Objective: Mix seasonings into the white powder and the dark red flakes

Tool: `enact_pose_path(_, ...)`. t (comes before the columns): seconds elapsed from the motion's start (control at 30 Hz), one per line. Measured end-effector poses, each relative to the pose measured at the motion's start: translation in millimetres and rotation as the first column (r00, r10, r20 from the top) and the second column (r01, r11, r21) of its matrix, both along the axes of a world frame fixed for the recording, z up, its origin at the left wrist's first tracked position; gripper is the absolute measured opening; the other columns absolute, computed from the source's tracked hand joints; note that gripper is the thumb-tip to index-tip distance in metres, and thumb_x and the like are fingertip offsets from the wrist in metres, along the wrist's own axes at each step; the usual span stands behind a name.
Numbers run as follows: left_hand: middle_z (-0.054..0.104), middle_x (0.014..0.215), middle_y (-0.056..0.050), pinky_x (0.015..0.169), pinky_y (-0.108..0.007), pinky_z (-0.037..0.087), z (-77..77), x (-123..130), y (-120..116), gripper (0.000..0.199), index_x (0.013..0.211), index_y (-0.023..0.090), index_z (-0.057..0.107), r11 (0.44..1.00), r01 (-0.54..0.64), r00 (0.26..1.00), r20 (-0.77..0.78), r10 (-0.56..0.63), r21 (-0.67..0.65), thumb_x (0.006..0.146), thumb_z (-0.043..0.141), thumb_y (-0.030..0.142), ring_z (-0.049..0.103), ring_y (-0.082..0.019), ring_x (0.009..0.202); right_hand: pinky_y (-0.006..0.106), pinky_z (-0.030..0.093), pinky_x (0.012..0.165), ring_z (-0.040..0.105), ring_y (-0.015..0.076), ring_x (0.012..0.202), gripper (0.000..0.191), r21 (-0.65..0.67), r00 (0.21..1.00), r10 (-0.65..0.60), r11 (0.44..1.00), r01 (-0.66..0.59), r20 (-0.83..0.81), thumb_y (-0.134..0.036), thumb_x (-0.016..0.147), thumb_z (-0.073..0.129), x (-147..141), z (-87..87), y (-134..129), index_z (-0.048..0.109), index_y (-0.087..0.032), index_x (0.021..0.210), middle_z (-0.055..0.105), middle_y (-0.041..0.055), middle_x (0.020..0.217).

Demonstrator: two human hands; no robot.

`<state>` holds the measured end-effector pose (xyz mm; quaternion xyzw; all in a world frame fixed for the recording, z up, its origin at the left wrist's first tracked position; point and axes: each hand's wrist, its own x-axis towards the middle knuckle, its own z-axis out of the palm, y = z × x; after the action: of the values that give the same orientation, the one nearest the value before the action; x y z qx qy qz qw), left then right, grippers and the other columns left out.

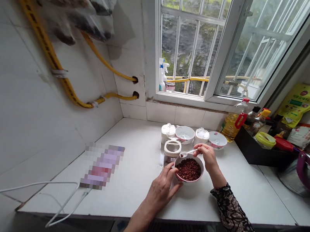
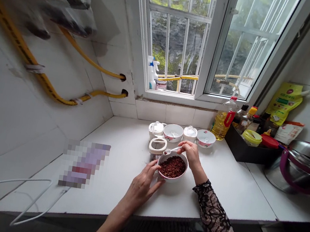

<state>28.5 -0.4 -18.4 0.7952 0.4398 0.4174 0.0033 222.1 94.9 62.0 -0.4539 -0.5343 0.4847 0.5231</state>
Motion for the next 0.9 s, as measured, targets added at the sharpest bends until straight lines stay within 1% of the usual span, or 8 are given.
enact_pose_path(0.13, 0.053, 0.135, -0.014, 0.087, -0.039, 0.059, -1.2, 0, 1, 0.045, 0.124, 0.024, 0.042, 1.0, -0.005, 1.0, 0.01, 0.005, 0.006, 0.084, 0.062, 0.016, 0.06, -0.027, 0.12, 0.032, 0.05, 0.071, 0.061, 0.0172, 0.059, 0.017, 0.051, 0.999, -0.044, 0.998, 0.044, -0.003, -0.029, 0.068, 0.053, -8, 0.3, -1, 0.062, -0.018, 0.076, 0.066, 0.0006, 0.056)
enact_pose_path(0.23, 0.053, 0.134, -0.014, 0.088, -0.04, 0.059, -2.0, 1, 1, 0.046, 0.124, 0.023, 0.043, 1.0, -0.009, 1.0, 0.013, 0.009, 0.011, 0.084, 0.063, 0.017, 0.059, -0.028, 0.12, 0.035, 0.05, 0.079, 0.066, 0.0199, 0.072, 0.019, 0.197, 0.991, -0.096, 0.977, 0.076, 0.096, -0.033, 0.081, 0.049, -17, 0.5, -5, 0.06, -0.019, 0.088, 0.071, 0.0034, 0.069)
enact_pose_path(0.3, 0.053, 0.134, -0.014, 0.089, -0.04, 0.059, -2.2, 1, 1, 0.045, 0.123, 0.023, 0.043, 1.0, -0.005, 1.0, 0.017, 0.005, 0.01, 0.084, 0.063, 0.017, 0.059, -0.028, 0.121, 0.038, 0.048, 0.087, 0.067, 0.022, 0.082, 0.019, 0.361, 0.96, -0.139, 0.931, 0.044, 0.242, -0.032, 0.089, 0.046, -24, 0.7, -10, 0.059, -0.02, 0.096, 0.073, 0.0063, 0.08)
enact_pose_path(0.43, 0.052, 0.135, -0.014, 0.09, -0.04, 0.058, -2.1, 0, 1, 0.044, 0.124, 0.023, 0.042, 1.0, 0.003, 1.0, 0.017, -0.004, 0.015, 0.085, 0.062, 0.017, 0.057, -0.028, 0.123, 0.043, 0.036, 0.102, 0.065, 0.0236, 0.087, 0.015, 0.585, 0.817, -0.195, 0.786, -0.201, 0.543, -0.02, 0.092, 0.046, -31, 2.4, -18, 0.061, -0.022, 0.092, 0.074, 0.0074, 0.086)
enact_pose_path(0.5, 0.052, 0.135, -0.014, 0.09, -0.04, 0.058, -1.9, 0, 0, 0.045, 0.124, 0.023, 0.042, 1.0, 0.002, 1.0, 0.009, -0.002, 0.009, 0.085, 0.062, 0.017, 0.057, -0.028, 0.123, 0.043, 0.036, 0.101, 0.064, 0.0234, 0.086, 0.017, 0.618, 0.806, -0.223, 0.757, -0.211, 0.548, -0.019, 0.092, 0.044, -29, 4.4, -20, 0.061, -0.022, 0.091, 0.074, 0.0062, 0.084)
enact_pose_path(0.63, 0.053, 0.134, -0.014, 0.088, -0.039, 0.059, -1.3, 0, 0, 0.046, 0.123, 0.022, 0.042, 1.0, -0.005, 1.0, 0.0, 0.005, 0.002, 0.083, 0.064, 0.016, 0.06, -0.028, 0.12, 0.039, 0.042, 0.089, 0.061, 0.0249, 0.085, 0.017, 0.623, 0.835, -0.315, 0.781, -0.042, 0.451, -0.019, 0.088, 0.045, -13, 7.2, -19, 0.061, -0.022, 0.085, 0.07, 0.0036, 0.068)
enact_pose_path(0.7, 0.053, 0.134, -0.015, 0.087, -0.038, 0.059, -0.9, 0, 0, 0.046, 0.123, 0.022, 0.042, 1.0, -0.009, 1.0, -0.002, 0.009, 0.006, 0.083, 0.064, 0.015, 0.06, -0.028, 0.12, 0.037, 0.043, 0.086, 0.059, 0.0246, 0.08, 0.017, 0.61, 0.82, -0.332, 0.792, -0.027, 0.467, -0.018, 0.084, 0.045, -4, 6.8, -18, 0.06, -0.023, 0.078, 0.064, 0.0018, 0.059)
enact_pose_path(0.9, 0.054, 0.134, -0.014, 0.088, -0.039, 0.059, 1.0, -1, -1, 0.045, 0.124, 0.023, 0.043, 1.0, -0.009, 1.0, -0.003, 0.009, 0.0, 0.084, 0.063, 0.016, 0.06, -0.028, 0.121, 0.04, 0.038, 0.096, 0.057, 0.0206, 0.068, 0.017, 0.601, 0.642, -0.373, 0.78, -0.174, 0.67, -0.016, 0.081, 0.047, -4, -1.1, -16, 0.06, -0.022, 0.073, 0.065, 0.0026, 0.067)
